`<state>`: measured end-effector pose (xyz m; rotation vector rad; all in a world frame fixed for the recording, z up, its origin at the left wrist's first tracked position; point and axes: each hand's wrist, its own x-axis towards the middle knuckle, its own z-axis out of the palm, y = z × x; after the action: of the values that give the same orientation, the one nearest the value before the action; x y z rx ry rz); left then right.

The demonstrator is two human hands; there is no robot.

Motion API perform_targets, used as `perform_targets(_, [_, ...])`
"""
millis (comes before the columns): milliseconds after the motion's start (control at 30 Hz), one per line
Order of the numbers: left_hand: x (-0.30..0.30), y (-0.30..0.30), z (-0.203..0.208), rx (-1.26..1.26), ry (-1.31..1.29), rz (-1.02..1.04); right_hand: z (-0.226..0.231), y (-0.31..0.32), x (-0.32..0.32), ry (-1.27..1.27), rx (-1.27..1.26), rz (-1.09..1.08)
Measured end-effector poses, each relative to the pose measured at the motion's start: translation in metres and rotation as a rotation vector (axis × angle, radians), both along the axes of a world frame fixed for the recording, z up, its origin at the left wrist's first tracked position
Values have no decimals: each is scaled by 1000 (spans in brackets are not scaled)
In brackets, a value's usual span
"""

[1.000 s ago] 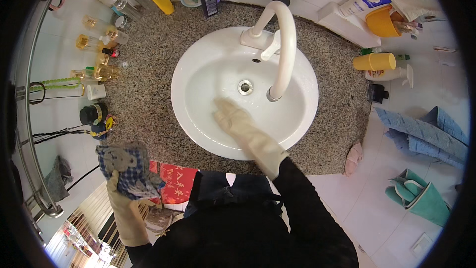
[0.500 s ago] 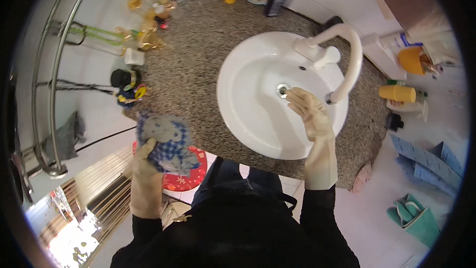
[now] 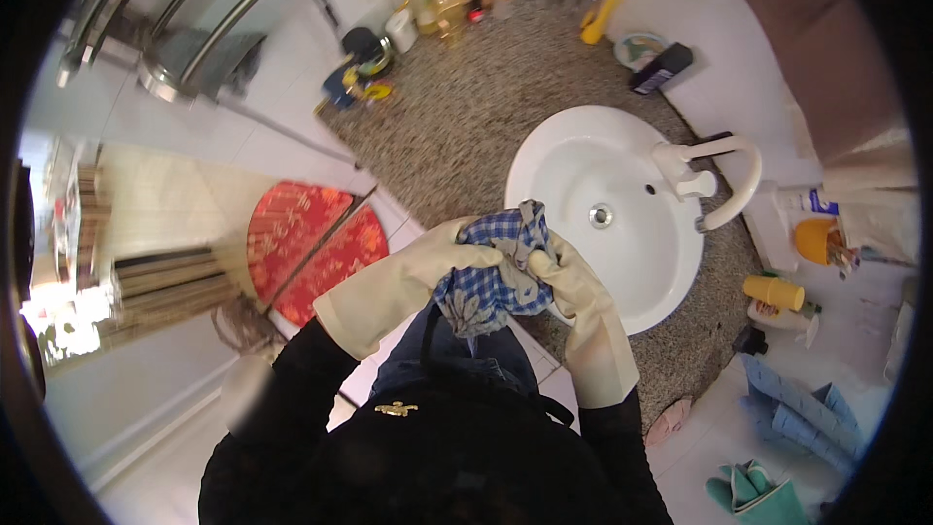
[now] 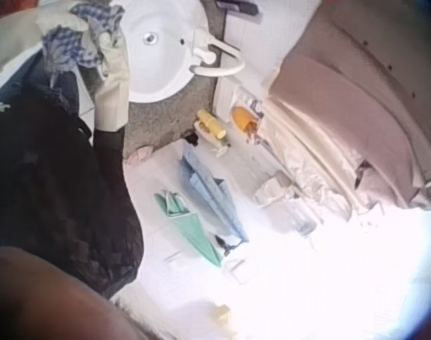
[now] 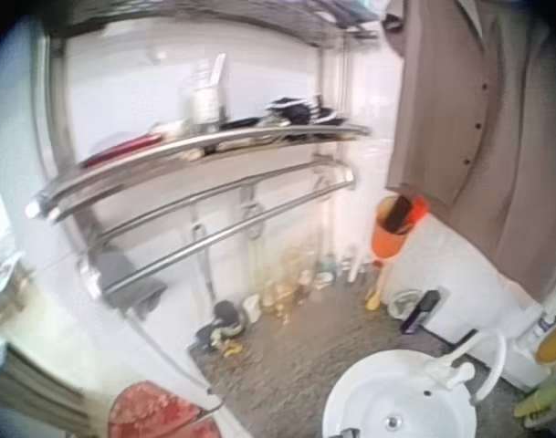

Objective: The person puts on gloves, picks up a cloth, wets and wrings it at the sink, then wipes the bathroom floor tiles while squatting. They rinse and wring the cloth again before continuing to wipe the floor.

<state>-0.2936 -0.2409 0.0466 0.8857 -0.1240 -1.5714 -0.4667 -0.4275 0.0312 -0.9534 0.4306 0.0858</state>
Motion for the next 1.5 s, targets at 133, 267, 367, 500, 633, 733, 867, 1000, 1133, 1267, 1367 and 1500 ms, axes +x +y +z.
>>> perform_targets(133, [-59, 78, -55, 168, -355, 67, -9, 54, -25, 379, -218, 3])
perform_targets(267, [-107, 147, -117, 346, -425, 12, 0, 123, -45, 539, -894, 199])
perform_targets(367, [-142, 184, -101, 362, -63, 542, -6, 169, -53, 214, -999, 354])
perform_targets(500, [-168, 266, -135, -6, 395, 878, -15, 248, -38, -110, -1092, 585])
perform_targets(633, [-147, 350, -105, -111, 539, 912, -38, 341, -36, -88, -1199, 694])
perform_targets(733, [-119, 389, -82, 96, 496, 911, -54, 399, -9, 16, -1067, 670])
perform_targets(867, [-85, 432, -72, 174, 404, 783, -49, 441, 34, 447, -755, 601])
perform_targets(1000, [-59, 470, -60, 195, 229, 718, -103, 447, 38, 740, -497, 174])
perform_targets(1133, [-50, 509, -64, 287, 148, 871, -114, 412, 63, 912, -99, -108])
perform_targets(1267, [-78, 587, -113, 49, -217, 919, -111, 361, 100, 868, -317, -47])
perform_targets(1367, [-66, 586, -98, 157, -73, 979, -144, 295, 96, 880, -799, 146])
perform_targets(1500, [-23, 559, -60, 342, 56, 1126, -142, 298, 127, 590, -709, 125])
